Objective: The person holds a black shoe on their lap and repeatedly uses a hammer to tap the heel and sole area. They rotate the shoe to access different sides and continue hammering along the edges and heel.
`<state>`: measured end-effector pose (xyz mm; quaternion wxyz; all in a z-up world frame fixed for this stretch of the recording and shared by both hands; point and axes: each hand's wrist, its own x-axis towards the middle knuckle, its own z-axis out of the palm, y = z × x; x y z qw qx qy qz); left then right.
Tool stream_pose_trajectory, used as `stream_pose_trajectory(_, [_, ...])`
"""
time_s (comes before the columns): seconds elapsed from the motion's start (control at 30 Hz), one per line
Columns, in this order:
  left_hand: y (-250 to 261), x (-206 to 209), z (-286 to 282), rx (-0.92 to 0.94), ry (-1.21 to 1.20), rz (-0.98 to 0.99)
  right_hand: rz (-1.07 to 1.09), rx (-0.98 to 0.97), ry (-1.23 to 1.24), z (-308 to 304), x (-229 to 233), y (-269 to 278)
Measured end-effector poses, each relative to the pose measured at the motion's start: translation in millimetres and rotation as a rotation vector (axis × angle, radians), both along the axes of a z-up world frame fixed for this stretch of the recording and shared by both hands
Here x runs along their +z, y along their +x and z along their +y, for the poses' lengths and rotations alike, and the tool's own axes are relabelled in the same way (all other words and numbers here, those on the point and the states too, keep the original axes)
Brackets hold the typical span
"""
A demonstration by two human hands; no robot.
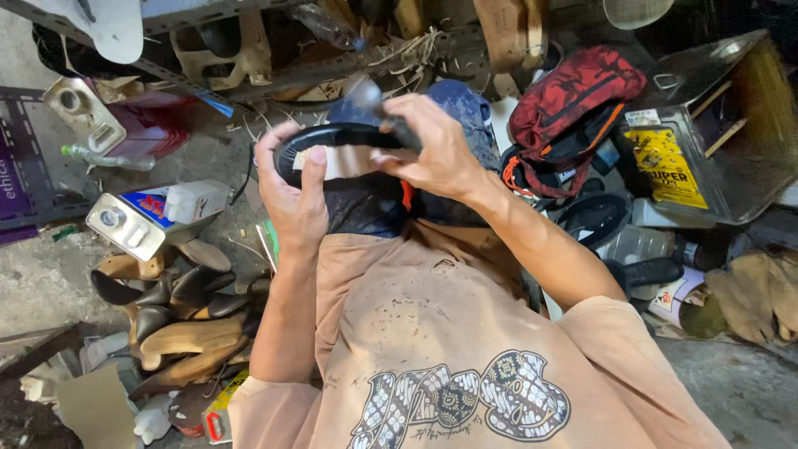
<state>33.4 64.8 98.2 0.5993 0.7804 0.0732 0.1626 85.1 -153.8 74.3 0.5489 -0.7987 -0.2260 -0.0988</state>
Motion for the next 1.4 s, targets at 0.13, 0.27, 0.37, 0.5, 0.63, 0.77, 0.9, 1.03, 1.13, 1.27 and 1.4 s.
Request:
stream_pose_trajectory(0.13, [-1,1,3,-0.045,-0.017,0.008,0.007,0.181,-0.052,-2,6,17])
stream_pose_trajectory(0.27, [-1,-3,4,-0.084,-0.06,0.001,-0.211,0.183,-0.268,-5,-18,12])
stream_pose_trajectory(0.37, [1,-6,0,-0.022,-0.016,-0.031,-0.34,0.077,-0.357,6,6,8])
stream_pose_trajectory(0.5, [-17,5,3,-0.014,0.0,-0.053,-0.191,-0.045,-0.309,-16,36,-11])
stream_pose_trajectory(0.63, [-27,29,10,-0.171,0.11,-0.014,0.345,0.014,-0.302,-45,40,-69])
stream_pose_trajectory(0.77, [-26,44,13,-0.333,0.28,0.025,0.804,0.275,-0.408,-50,40,-98])
stream_pose_trajectory(0.9, [-28,45,11,-0.397,0.293,0.044,0.833,0.348,-0.415,-35,73,-82])
stream_pose_trajectory(1.03, [-31,43,11,-0.412,0.323,0.037,0.848,0.451,-0.556,-34,96,-62])
stream_pose_trajectory(1.13, [-33,40,12,-0.406,0.333,0.021,0.944,0.502,-0.736,-28,114,-46])
stream_pose_trajectory(1.27, [-37,38,11,-0.409,0.359,-0.001,0.856,0.595,-0.817,-44,97,-43])
stream_pose_trajectory(1.4, [-38,32,12,-0.389,0.341,-0.012,0.872,0.549,-0.751,-50,87,-55])
